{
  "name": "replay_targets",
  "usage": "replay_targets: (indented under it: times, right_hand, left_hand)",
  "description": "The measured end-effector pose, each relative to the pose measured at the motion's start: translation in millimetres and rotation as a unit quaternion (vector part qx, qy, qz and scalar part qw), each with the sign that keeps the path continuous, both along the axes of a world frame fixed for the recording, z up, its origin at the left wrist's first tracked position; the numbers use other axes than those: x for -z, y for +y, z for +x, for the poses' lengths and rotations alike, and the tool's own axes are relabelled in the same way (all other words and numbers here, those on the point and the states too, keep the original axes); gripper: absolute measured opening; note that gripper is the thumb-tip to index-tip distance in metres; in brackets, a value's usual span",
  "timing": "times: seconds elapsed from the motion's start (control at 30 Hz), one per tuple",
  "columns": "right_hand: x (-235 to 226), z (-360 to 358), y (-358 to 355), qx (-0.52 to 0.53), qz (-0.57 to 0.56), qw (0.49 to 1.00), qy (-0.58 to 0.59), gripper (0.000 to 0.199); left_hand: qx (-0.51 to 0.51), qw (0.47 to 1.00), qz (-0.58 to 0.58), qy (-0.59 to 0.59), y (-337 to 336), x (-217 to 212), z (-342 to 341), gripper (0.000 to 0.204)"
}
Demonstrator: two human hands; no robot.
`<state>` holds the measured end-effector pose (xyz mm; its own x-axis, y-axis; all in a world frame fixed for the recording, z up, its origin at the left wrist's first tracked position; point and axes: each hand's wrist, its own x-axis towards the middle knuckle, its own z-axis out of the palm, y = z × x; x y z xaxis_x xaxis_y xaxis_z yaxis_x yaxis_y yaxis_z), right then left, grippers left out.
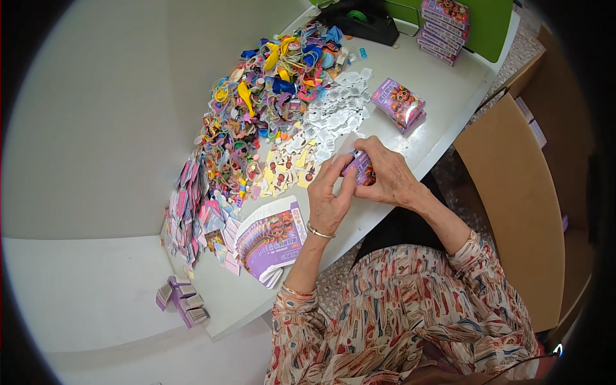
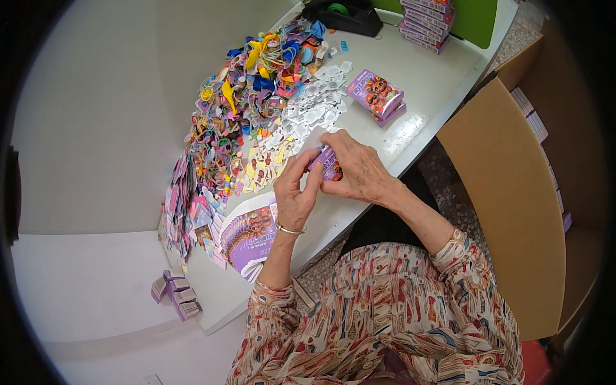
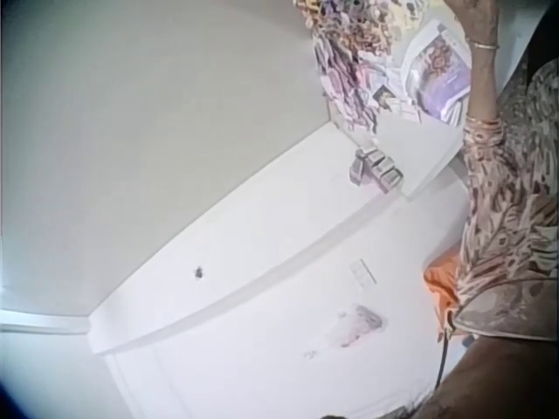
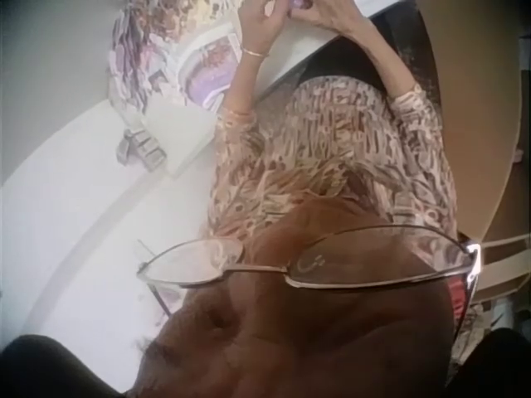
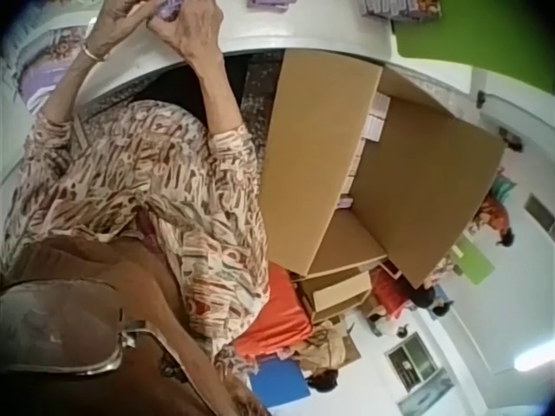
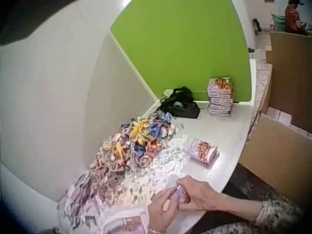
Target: Packaging small colorful wrapped items into decorative boxes on a table.
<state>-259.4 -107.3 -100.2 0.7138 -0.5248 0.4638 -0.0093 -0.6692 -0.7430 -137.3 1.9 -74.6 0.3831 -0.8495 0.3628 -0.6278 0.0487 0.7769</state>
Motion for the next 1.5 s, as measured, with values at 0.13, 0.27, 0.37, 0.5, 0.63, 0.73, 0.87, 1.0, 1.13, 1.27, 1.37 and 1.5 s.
replay_targets:
  times: [0.13, 0.27, 0.37, 0.5, 0.63, 0.73, 0.87, 1.0, 1.13, 1.27, 1.37, 1.5]
  right_hand:
    - [5.5, -1.3, -1.7, -0.002, 0.038, 0.999, 0.019, 0.073]
    - [10.6, -1.1, -3.2, -0.005, 0.050, 0.996, 0.068, 0.085]
    - [21.5, 1.8, -2.7, 0.013, -0.029, 0.999, 0.012, 0.088]
    - [15.8, 1.2, 2.2, 0.005, 0.009, 0.999, 0.039, 0.089]
    - [17.9, -3.2, 3.8, 0.036, -0.001, 0.999, 0.021, 0.083]
    - [22.3, -2.7, 4.8, 0.049, -0.032, 0.997, 0.042, 0.079]
    - [23.6, -1.0, 6.7, 0.041, -0.014, 0.999, 0.029, 0.072]
    - [21.5, -1.8, 6.0, 0.032, -0.038, 0.998, 0.038, 0.075]
    - [18.7, -0.6, 7.7, 0.023, -0.040, 0.998, 0.045, 0.074]
    - [21.8, -2.1, 6.7, 0.021, -0.043, 0.998, 0.050, 0.075]
    - [17.2, -2.1, 6.8, 0.014, -0.038, 0.997, 0.064, 0.071]
    - [19.1, -0.6, 5.0, 0.009, -0.041, 0.998, 0.052, 0.072]
  left_hand:
    - [-0.039, 0.996, 0.008, 0.081, 2.4, 0.1, -10.1, 0.029]
    - [-0.022, 0.998, 0.001, -0.064, 6.1, 10.2, -6.8, 0.031]
    - [0.000, 0.995, -0.031, -0.095, 7.1, 12.2, -11.5, 0.029]
    - [-0.014, 0.994, -0.015, 0.110, 8.3, 29.3, 0.1, 0.026]
    - [-0.042, 0.969, 0.040, 0.239, -1.2, 28.0, -4.0, 0.027]
    - [-0.058, 0.970, 0.005, 0.238, -1.6, 31.8, -2.7, 0.027]
    - [-0.041, 0.967, 0.061, 0.244, -1.4, 19.0, 1.3, 0.027]
    - [-0.061, 0.970, 0.082, 0.221, 0.5, 18.0, 5.6, 0.023]
    - [-0.082, 0.971, 0.079, 0.211, 3.6, 22.5, 8.2, 0.022]
    - [-0.085, 0.987, 0.108, 0.085, 4.3, 8.7, -4.3, 0.023]
    - [-0.063, 0.987, 0.120, -0.089, 11.6, 3.2, -13.2, 0.029]
    - [-0.044, 0.966, 0.070, -0.245, 12.2, 8.0, -27.7, 0.044]
